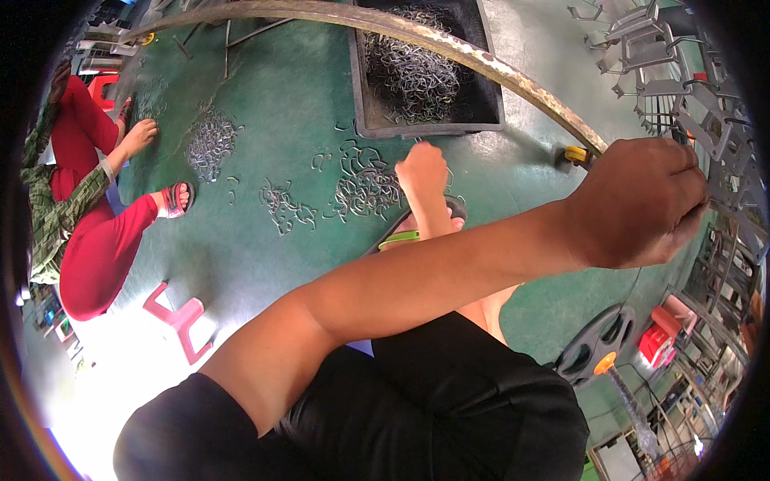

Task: The person assembles metal clusters by picking up small metal hooks from the floor and attaching them to a central metal frame or rack, periodically reaching out to adjust a nearby fan.

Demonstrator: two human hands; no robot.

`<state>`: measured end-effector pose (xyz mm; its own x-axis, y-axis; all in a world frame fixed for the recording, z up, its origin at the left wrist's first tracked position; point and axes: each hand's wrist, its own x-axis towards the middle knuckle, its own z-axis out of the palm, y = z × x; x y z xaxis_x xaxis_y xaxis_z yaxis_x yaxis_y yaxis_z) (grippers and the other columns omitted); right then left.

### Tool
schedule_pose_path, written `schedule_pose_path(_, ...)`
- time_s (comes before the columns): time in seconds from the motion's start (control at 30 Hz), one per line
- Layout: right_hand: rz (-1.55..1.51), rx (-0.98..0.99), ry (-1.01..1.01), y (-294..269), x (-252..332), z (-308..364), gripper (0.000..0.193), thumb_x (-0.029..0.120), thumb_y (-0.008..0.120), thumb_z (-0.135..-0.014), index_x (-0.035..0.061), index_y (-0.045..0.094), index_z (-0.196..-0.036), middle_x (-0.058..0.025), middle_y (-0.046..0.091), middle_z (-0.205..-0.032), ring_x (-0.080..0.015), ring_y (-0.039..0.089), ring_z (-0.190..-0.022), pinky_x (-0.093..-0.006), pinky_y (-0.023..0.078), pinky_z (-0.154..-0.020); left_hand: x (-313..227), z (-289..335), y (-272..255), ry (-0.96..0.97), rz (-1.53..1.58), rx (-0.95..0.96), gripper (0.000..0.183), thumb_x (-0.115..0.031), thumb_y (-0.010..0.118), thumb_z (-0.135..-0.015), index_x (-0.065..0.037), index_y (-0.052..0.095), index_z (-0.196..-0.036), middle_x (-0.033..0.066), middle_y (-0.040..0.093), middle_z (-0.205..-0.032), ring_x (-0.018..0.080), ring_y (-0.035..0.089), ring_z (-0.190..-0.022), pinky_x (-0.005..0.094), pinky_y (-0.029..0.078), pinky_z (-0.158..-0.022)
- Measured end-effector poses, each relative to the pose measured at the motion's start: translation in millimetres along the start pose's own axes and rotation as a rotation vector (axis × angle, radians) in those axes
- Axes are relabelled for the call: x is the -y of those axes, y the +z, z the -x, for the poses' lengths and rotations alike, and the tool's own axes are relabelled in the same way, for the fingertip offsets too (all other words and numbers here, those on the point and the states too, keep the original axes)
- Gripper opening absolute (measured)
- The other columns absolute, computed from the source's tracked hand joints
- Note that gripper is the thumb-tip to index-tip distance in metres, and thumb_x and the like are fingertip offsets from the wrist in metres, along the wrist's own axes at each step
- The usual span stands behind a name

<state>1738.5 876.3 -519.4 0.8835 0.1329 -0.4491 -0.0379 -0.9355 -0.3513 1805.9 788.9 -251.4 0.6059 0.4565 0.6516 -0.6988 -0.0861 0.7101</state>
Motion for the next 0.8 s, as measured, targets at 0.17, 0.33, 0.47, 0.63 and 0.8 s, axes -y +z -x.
schedule_pose_path(0.17,-0.262,-0.067,-0.188,16.4,10.0,1.0,0.026,0.025,0.075,-0.081,0.0013,0.074,-0.091,-0.0221,0.073,-0.093,-0.0433,0.071,-0.088,-0.0500,0.058,-0.082,-3.2,0.8,2.7,-0.005,0.001,0.107,0.015,-0.014,0.076,-0.074,-0.004,0.066,-0.079,0.0111,0.065,-0.081,0.0307,0.067,-0.077,0.0440,0.055,-0.063)
schedule_pose_path(0.33,-0.045,-0.153,-0.326,40.1,18.5,-0.7,0.024,0.026,0.076,-0.079,0.0038,0.073,-0.089,-0.0198,0.072,-0.092,-0.0416,0.072,-0.082,-0.0490,0.059,-0.077,-8.5,-0.1,2.4,0.011,0.026,0.083,0.014,-0.012,0.075,-0.072,-0.004,0.065,-0.079,0.0110,0.062,-0.078,0.0312,0.066,-0.076,0.0446,0.053,-0.062)
schedule_pose_path(0.47,0.009,-0.138,-0.307,42.6,27.3,1.2,0.029,0.030,0.077,-0.077,0.0031,0.071,-0.085,-0.0191,0.071,-0.088,-0.0387,0.073,-0.079,-0.0488,0.059,-0.073,-9.1,1.1,-5.2,0.023,0.037,0.096,0.013,-0.008,0.074,-0.072,-0.005,0.064,-0.079,0.0100,0.060,-0.077,0.0317,0.062,-0.073,0.0441,0.050,-0.062)
schedule_pose_path(0.63,-0.002,-0.273,-0.284,43.4,39.7,15.0,0.030,0.032,0.075,-0.077,0.0025,0.069,-0.077,-0.0178,0.070,-0.079,-0.0363,0.072,-0.073,-0.0487,0.058,-0.067,-15.6,3.5,-14.3,0.012,0.052,0.120,0.014,-0.003,0.074,-0.073,-0.005,0.063,-0.080,0.0094,0.059,-0.075,0.0310,0.060,-0.071,0.0435,0.048,-0.061)
schedule_pose_path(0.8,0.033,-0.240,-0.390,36.1,39.6,13.5,0.019,0.025,0.075,-0.073,0.0065,0.070,-0.076,-0.0157,0.069,-0.076,-0.0340,0.070,-0.066,-0.0466,0.054,-0.059,-11.7,-0.4,-7.6,0.065,0.118,0.128,0.015,0.001,0.075,-0.074,-0.005,0.063,-0.081,0.0083,0.057,-0.072,0.0276,0.059,-0.066,0.0400,0.046,-0.058)
